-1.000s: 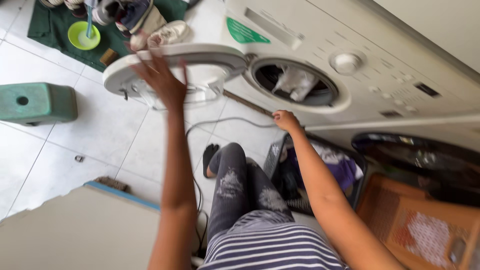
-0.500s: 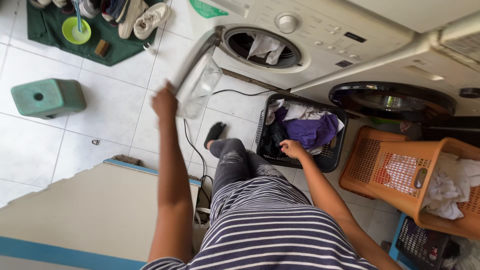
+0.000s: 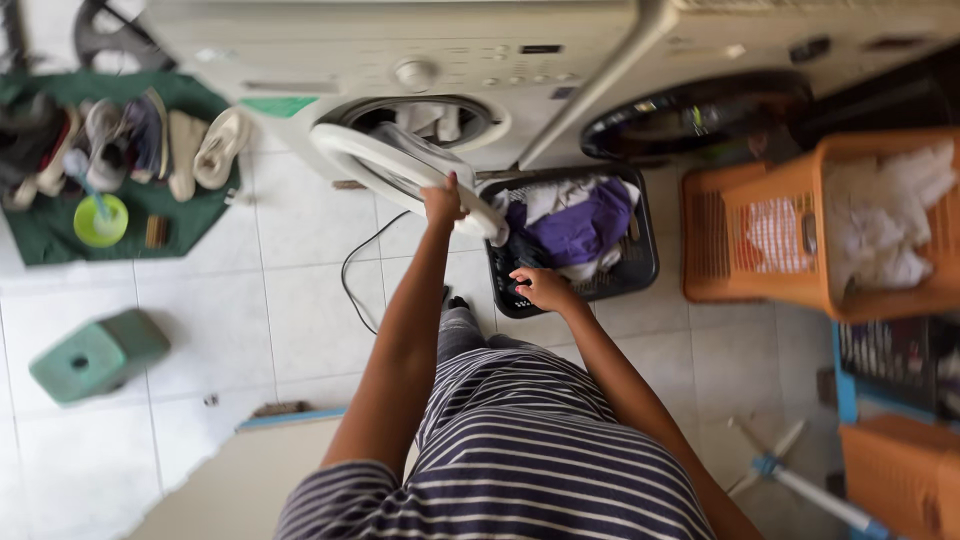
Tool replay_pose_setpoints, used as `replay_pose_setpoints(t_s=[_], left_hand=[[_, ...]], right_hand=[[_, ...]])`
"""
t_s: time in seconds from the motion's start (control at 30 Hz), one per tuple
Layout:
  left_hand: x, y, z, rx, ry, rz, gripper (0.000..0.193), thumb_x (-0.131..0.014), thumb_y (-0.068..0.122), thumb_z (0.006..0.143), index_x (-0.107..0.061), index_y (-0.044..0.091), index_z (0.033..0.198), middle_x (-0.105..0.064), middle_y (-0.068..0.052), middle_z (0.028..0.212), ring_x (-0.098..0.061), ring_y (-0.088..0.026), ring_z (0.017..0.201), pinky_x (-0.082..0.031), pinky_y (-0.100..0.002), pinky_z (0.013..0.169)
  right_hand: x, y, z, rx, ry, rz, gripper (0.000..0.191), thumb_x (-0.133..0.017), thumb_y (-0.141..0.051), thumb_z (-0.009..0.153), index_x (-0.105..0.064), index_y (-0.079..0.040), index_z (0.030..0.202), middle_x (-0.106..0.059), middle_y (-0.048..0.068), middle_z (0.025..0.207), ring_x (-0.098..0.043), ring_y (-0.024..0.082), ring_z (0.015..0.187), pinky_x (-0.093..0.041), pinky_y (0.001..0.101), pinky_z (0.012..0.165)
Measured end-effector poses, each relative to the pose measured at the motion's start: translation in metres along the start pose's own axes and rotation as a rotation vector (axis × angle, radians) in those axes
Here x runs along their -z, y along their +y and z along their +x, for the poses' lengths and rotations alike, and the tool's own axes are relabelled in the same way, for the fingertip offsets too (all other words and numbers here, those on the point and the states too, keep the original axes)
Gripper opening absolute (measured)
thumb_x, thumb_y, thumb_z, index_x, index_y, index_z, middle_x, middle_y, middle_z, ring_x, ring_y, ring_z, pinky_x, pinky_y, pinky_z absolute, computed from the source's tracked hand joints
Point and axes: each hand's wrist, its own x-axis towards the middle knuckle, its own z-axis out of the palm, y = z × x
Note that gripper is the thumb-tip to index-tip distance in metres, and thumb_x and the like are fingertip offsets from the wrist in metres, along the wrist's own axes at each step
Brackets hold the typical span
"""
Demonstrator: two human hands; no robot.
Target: The person sits in front of a front-loading washing machine and sorts laundry from plastic baskets, placing items of clothing one at a time into the washer drum. They move baskets around, open the washer door, and load whites and colored garments until the drum is filled.
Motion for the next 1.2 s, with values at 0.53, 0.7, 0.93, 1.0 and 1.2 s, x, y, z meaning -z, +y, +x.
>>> replay_pose_setpoints(t_s=[0.53,0.7,0.93,1.0,1.2], left_hand=[[-0.061,0.054,0.052,0.121,-0.582,-1.178,0.058,-0.038,-0.001,0.104,-0.018,0.008,0.158,-0.037,-0.031,0.153,-0.048,-0.046,0.141,-0.054,-0.043,0.111],[-0.051,0.043,0.055,0.006,-0.859,-0.967,0.066,-0.042,0.035,0.116,-0.015,0.006,0.169,-0.029,-0.02,0.169,-0.037,-0.033,0.15,-0.034,-0.048,0.118],[-0.034,0.034,0.048,0.004,-0.639,-0.418,0.064,-0.032,0.024,0.108,-0.001,0.027,0.164,-0.027,0.008,0.169,-0.037,-0.024,0.15,-0.026,-0.052,0.123],[-0.032,0.031,0.046,-0.029,-0.697,-0.433,0.065,-0.032,0.021,0.108,0.0,0.028,0.165,-0.027,0.008,0.169,-0.037,-0.025,0.151,-0.027,-0.052,0.123],[-0.047,0.015,0.029,-0.075,-0.649,-0.243,0.066,-0.035,0.026,0.107,-0.003,0.029,0.165,-0.028,0.007,0.168,-0.037,-0.024,0.149,-0.025,-0.052,0.12]], right_hand=[[-0.023,0.026,0.003,-0.217,0.343,0.468,0.036,-0.069,-0.013,0.093,-0.066,-0.01,0.129,-0.073,0.012,0.125,-0.074,0.026,0.108,-0.059,0.0345,0.089],[-0.035,0.022,0.007,-0.277,0.364,0.48,0.036,-0.069,-0.013,0.093,-0.065,-0.01,0.13,-0.071,0.013,0.127,-0.074,0.026,0.105,-0.058,0.0346,0.089],[-0.034,0.024,0.007,-0.289,0.385,0.509,0.036,-0.066,-0.014,0.095,-0.065,-0.011,0.131,-0.071,0.012,0.129,-0.073,0.027,0.109,-0.058,0.0353,0.092],[-0.032,0.027,0.004,-0.266,0.399,0.49,0.036,-0.066,-0.015,0.095,-0.065,-0.011,0.131,-0.071,0.012,0.129,-0.072,0.027,0.111,-0.057,0.0352,0.094],[-0.024,0.046,-0.01,-0.321,0.352,0.485,0.038,-0.067,-0.016,0.095,-0.064,-0.012,0.133,-0.07,0.01,0.131,-0.071,0.028,0.111,-0.055,0.0357,0.094]])
